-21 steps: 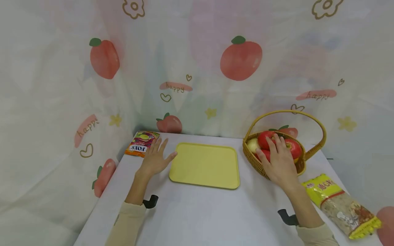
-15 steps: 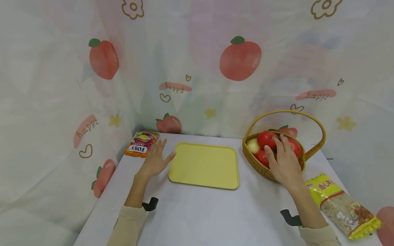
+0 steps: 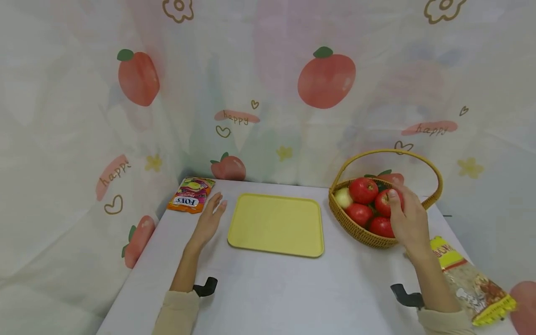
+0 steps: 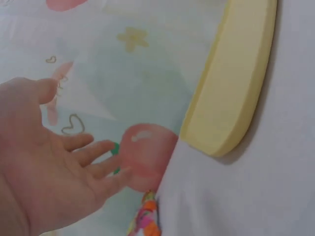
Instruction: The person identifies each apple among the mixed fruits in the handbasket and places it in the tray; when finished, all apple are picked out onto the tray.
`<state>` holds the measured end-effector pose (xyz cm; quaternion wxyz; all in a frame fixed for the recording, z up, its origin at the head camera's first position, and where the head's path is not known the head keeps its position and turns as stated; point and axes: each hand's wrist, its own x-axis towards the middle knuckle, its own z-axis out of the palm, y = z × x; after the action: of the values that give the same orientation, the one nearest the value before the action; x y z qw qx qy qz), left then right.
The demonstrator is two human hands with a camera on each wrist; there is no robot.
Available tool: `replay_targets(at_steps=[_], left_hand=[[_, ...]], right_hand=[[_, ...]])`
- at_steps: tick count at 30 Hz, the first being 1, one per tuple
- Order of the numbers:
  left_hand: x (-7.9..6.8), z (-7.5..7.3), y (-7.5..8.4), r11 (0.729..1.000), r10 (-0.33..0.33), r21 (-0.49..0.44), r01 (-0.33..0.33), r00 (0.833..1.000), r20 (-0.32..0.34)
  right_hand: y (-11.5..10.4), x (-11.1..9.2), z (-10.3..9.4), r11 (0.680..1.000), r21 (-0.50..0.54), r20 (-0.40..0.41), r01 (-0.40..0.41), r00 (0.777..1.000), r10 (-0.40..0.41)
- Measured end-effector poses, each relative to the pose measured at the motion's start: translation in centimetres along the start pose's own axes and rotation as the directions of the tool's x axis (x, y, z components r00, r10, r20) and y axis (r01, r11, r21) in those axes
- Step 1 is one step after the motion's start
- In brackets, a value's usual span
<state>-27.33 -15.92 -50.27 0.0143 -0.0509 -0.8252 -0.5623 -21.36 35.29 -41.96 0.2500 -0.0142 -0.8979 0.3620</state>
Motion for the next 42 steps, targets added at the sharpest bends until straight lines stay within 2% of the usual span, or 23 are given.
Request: replay_targets(at_steps=[4,8,10,14,18,25,29,33,37,40,42], left_hand=[[-0.3,0.4,-0.6,0.985,-0.032,-0.170,0.027,0.999,-0.024],[-0.8,1.2,-1.0,0.942,-0.094,-0.324,0.084,0.995,-0.015],[-1.0,1.7,-1.2,0.922,-0.120,-0.371,0.108,0.993,-0.011],[-1.4,2.6,-1.8,0.905,-0.164,-0.404,0.136,0.986,-0.036],[-1.6,3.2,-2.4,0.892,-0.214,-0.418,0.173,0.975,-0.054],[-1.8,4.0,-3.0,0.825,-0.239,-0.532,0.189,0.971,-0.025],[-1.8,4.4,-3.3,0.823,-0.245,-0.532,0.199,0.969,-0.017],[-1.7,4.7,-4.0,0.817,-0.242,-0.542,0.194,0.970,-0.018],[-1.6,4.9,-4.7,0.772,-0.255,-0.605,0.193,0.967,-0.016],[-1.5,4.9,-5.1,0.743,-0.285,-0.636,0.209,0.958,-0.018],[-1.5,4.9,-5.3,0.735,-0.296,-0.644,0.213,0.955,-0.022]], right_hand=[[0.5,0.4,-1.1,0.996,0.010,0.016,-0.094,0.995,0.093],[1.4,1.0,-2.0,0.981,0.007,0.054,-0.195,0.979,0.195],[1.8,1.4,-2.2,0.971,0.016,0.066,-0.239,0.969,0.237],[2.6,2.0,-2.5,0.953,0.016,0.112,-0.304,0.947,0.300],[3.3,2.6,-2.6,0.936,0.069,0.174,-0.345,0.928,0.329],[3.7,3.0,-2.8,0.893,0.173,0.238,-0.414,0.898,0.371],[3.8,3.3,-2.7,0.866,0.184,0.261,-0.466,0.872,0.414],[4.4,3.6,-2.3,0.846,0.199,0.267,-0.494,0.858,0.438],[5.5,3.7,-1.9,0.803,0.268,0.271,-0.533,0.841,0.468],[6.2,3.8,-1.6,0.758,0.322,0.263,-0.567,0.823,0.503],[6.3,4.0,-1.5,0.731,0.354,0.257,-0.583,0.813,0.523]])
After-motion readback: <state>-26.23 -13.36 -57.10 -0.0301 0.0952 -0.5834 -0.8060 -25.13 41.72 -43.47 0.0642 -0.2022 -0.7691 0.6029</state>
